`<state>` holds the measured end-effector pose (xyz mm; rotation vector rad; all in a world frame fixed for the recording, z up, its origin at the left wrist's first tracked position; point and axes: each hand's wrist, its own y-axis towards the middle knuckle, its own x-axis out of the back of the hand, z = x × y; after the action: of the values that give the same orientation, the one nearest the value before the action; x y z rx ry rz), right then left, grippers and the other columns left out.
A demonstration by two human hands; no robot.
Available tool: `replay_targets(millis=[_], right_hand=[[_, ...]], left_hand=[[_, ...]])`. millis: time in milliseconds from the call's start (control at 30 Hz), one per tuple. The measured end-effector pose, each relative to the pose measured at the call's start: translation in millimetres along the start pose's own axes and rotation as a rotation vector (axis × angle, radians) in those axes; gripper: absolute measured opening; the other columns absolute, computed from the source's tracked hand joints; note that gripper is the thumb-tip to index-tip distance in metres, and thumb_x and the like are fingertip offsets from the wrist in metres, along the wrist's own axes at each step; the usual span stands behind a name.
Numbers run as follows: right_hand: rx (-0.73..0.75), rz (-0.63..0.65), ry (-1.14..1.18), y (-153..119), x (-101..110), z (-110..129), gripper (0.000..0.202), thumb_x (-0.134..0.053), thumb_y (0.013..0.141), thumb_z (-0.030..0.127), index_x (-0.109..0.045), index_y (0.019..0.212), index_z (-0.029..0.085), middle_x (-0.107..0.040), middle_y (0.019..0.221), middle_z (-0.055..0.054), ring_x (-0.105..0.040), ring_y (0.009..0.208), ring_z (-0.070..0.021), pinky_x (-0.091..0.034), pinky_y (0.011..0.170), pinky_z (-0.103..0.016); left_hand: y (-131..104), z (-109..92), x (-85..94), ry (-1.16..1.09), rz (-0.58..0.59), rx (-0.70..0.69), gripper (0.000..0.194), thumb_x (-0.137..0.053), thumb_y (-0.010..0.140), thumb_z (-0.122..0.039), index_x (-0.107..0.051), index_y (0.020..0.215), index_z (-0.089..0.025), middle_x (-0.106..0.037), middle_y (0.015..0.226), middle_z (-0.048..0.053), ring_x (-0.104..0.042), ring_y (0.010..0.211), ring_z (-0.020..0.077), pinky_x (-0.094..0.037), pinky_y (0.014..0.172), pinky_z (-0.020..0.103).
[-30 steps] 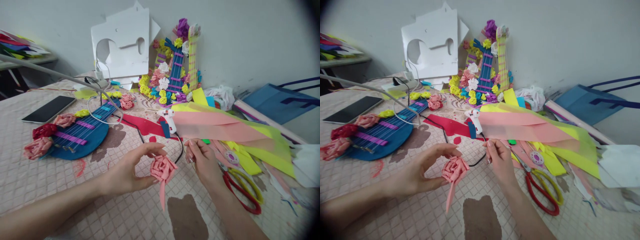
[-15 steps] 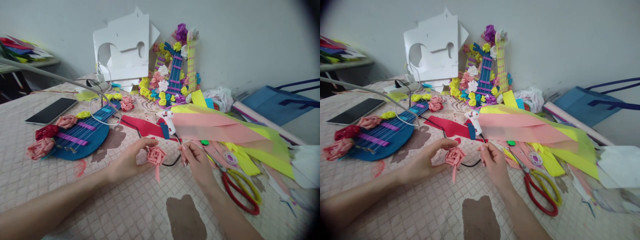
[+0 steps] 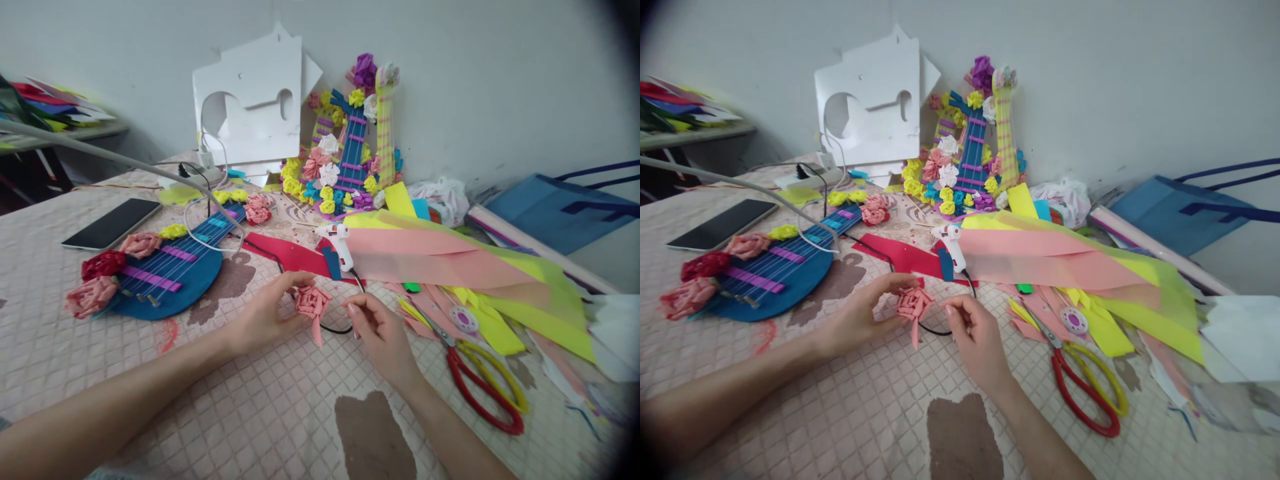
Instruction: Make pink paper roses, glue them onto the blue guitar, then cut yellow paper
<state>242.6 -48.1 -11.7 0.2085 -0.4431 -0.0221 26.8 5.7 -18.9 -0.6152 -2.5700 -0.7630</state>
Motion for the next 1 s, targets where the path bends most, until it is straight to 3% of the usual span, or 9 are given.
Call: replay_targets(millis=[100, 167, 267, 333, 400, 500, 733, 900, 1000], right_hand=[[0.094, -0.058, 0.010, -0.8, -2.0, 1.9, 0.025, -0.052, 0.090, 0.033, -0.058, 0.113, 0.026, -0.052, 0.124, -0.008, -0.057, 0.097, -0.0193, -0.049, 0.078, -0.033], [0.104, -0.032, 0.080, -1.9, -1.3, 3.4, 0.035, -0.055, 0.088, 0.034, -0.054, 0.123, 0.029, -0.045, 0.137, -0.008, -0.050, 0.116, -0.0228, -0.045, 0.093, -0.039], [0.024, 0.058, 0.326, -3.1, 2.3, 4.9, 0.030, -0.049, 0.093, 0.038, -0.057, 0.120, 0.028, -0.067, 0.103, -0.007, -0.062, 0.097, -0.0211, -0.050, 0.086, -0.040], [0.000, -0.002, 0.459, -2.2, 4.9, 5.2, 0.026, -0.044, 0.095, 0.038, -0.062, 0.110, 0.026, -0.068, 0.079, -0.004, -0.064, 0.075, -0.0185, -0.054, 0.069, -0.035], [0.017, -0.146, 0.480, 0.3, 6.7, 4.9, 0.022, -0.047, 0.093, 0.037, -0.063, 0.102, 0.025, -0.068, 0.087, -0.005, -0.064, 0.077, -0.0185, -0.053, 0.061, -0.031], [0.043, -0.272, 0.434, 3.6, 7.3, 4.4, 0.019, -0.050, 0.092, 0.035, -0.063, 0.101, 0.025, -0.064, 0.108, -0.006, -0.062, 0.091, -0.0200, -0.054, 0.066, -0.032], [0.036, -0.107, 0.379, -3.0, 3.0, 10.8, 0.016, -0.050, 0.092, 0.031, -0.064, 0.090, 0.023, -0.066, 0.084, -0.003, -0.058, 0.062, -0.0125, -0.050, 0.056, -0.027], [0.010, -0.089, 0.303, -4.8, -0.1, 11.7, 0.017, -0.049, 0.093, 0.032, -0.062, 0.086, 0.022, -0.065, 0.084, -0.002, -0.056, 0.058, -0.0112, -0.049, 0.055, -0.027], [-0.022, -0.064, 0.250, -4.5, -1.1, 8.8, 0.016, -0.049, 0.093, 0.034, -0.061, 0.094, 0.024, -0.064, 0.075, -0.001, -0.057, 0.059, -0.0123, -0.049, 0.057, -0.027]], left_hand=[[0.4, -1.9, 0.3, -0.010, 0.003, 0.009, 0.050, -0.064, 0.076, -0.015, -0.048, 0.123, -0.021, -0.059, 0.119, 0.009, -0.058, 0.107, 0.0203, -0.051, 0.090, 0.038], [0.6, -2.3, 0.8, -0.015, 0.007, 0.006, 0.050, -0.063, 0.076, -0.015, -0.047, 0.124, -0.021, -0.059, 0.119, 0.009, -0.058, 0.108, 0.0206, -0.050, 0.091, 0.038], [0.7, -1.4, 1.2, -0.027, 0.005, -0.005, 0.050, -0.064, 0.078, -0.018, -0.046, 0.125, -0.021, -0.059, 0.119, 0.010, -0.058, 0.108, 0.0211, -0.050, 0.090, 0.039], [0.4, -0.4, 1.2, -0.034, 0.007, -0.007, 0.050, -0.063, 0.078, -0.019, -0.046, 0.125, -0.022, -0.059, 0.120, 0.010, -0.058, 0.107, 0.0212, -0.051, 0.090, 0.040], [0.1, 0.5, 1.1, -0.033, 0.008, -0.004, 0.050, -0.064, 0.078, -0.019, -0.047, 0.125, -0.022, -0.059, 0.120, 0.010, -0.058, 0.107, 0.0212, -0.051, 0.089, 0.040], [-0.3, 1.1, 1.2, -0.029, 0.010, 0.003, 0.050, -0.064, 0.078, -0.018, -0.047, 0.125, -0.022, -0.059, 0.120, 0.009, -0.057, 0.108, 0.0210, -0.051, 0.090, 0.039], [-0.2, 0.7, 0.5, -0.033, 0.039, 0.003, 0.050, -0.065, 0.076, -0.018, -0.048, 0.123, -0.022, -0.059, 0.119, 0.009, -0.059, 0.105, 0.0205, -0.051, 0.089, 0.039], [-2.9, -4.9, 1.9, -0.039, 0.092, -0.011, 0.050, -0.065, 0.077, -0.017, -0.049, 0.124, -0.022, -0.061, 0.117, 0.008, -0.061, 0.100, 0.0187, -0.051, 0.087, 0.037], [-3.9, -8.7, 3.6, -0.046, 0.092, -0.018, 0.049, -0.065, 0.078, -0.017, -0.049, 0.124, -0.022, -0.061, 0.117, 0.007, -0.061, 0.099, 0.0184, -0.051, 0.087, 0.035]])
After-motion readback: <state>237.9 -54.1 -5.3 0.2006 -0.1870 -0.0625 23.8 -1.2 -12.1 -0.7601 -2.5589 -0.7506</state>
